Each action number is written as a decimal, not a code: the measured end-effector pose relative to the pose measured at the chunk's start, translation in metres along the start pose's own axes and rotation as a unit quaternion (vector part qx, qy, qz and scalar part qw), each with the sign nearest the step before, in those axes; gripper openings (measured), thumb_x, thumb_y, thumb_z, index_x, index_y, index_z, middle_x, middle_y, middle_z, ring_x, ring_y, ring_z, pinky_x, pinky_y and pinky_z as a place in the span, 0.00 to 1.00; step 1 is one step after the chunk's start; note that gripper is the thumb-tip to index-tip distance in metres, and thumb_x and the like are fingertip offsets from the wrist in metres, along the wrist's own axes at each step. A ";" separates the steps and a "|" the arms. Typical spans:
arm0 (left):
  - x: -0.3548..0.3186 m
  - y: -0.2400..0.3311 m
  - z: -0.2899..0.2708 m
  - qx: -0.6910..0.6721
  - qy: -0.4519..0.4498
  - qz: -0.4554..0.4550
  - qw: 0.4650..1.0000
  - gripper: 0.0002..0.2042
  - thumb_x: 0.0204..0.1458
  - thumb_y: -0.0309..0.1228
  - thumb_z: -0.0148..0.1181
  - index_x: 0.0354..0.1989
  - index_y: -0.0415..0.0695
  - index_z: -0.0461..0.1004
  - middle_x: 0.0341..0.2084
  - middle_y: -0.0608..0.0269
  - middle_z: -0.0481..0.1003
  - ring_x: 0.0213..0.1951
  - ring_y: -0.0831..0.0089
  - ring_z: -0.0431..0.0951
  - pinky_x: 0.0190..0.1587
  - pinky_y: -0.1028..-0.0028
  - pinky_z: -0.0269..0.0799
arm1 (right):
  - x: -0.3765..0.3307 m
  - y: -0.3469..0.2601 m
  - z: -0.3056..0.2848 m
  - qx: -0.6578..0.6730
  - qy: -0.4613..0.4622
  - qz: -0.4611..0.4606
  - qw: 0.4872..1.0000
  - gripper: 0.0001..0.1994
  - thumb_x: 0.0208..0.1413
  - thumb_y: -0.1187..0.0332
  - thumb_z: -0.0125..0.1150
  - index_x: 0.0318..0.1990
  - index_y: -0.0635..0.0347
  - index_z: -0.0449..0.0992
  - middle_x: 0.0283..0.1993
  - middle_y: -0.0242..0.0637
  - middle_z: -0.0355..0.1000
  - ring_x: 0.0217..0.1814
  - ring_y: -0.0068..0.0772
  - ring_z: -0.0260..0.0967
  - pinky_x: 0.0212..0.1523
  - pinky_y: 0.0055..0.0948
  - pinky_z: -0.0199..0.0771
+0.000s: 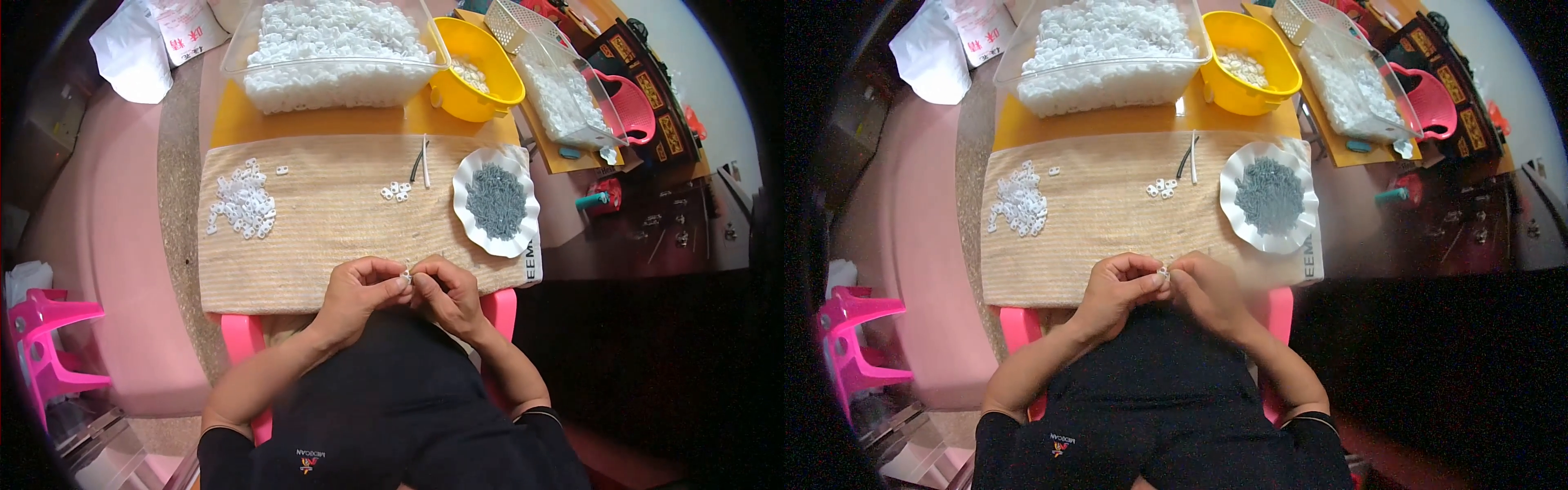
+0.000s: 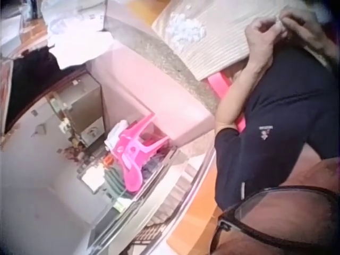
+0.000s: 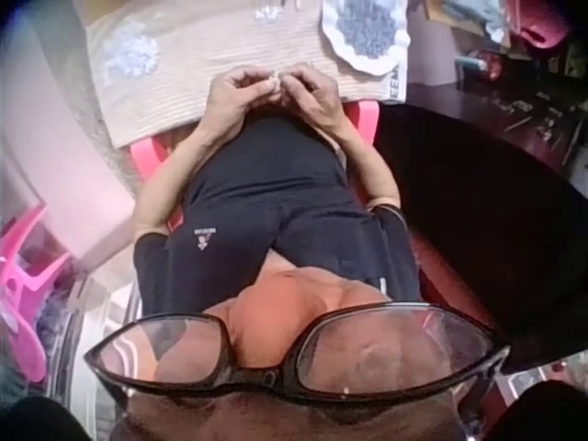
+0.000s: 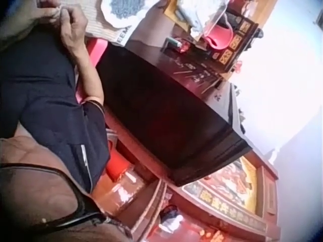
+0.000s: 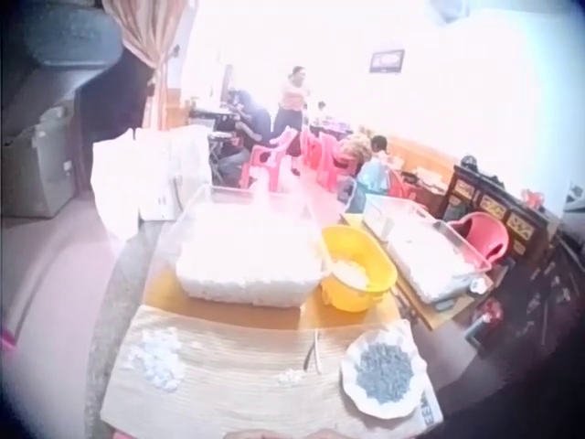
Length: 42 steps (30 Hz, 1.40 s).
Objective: Assembling small white plastic components by hand at a workbench.
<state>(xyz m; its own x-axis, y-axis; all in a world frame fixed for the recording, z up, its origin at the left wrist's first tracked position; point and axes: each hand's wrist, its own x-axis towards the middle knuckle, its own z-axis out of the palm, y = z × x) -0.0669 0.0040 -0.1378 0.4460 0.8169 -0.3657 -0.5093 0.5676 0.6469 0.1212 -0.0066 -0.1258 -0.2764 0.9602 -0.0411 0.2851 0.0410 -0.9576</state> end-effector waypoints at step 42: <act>-0.003 0.026 -0.018 -0.070 0.012 0.025 0.997 0.06 0.52 0.21 0.61 0.38 0.37 0.74 0.31 0.59 0.77 0.34 0.74 0.79 0.41 0.73 0.79 | 0.363 -0.099 -0.032 -0.495 -0.144 -0.182 0.837 0.24 0.57 0.46 0.51 0.51 0.55 0.71 0.46 0.51 0.73 0.51 0.51 0.70 0.53 0.40 0.67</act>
<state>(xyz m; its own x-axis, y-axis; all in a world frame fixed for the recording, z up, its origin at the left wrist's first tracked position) -0.0948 0.0179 -0.1319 0.4005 0.8461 -0.3517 -0.6295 0.5330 0.5653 0.0222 0.3464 -0.0368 -0.6795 0.7336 -0.0015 0.7157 0.6624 -0.2214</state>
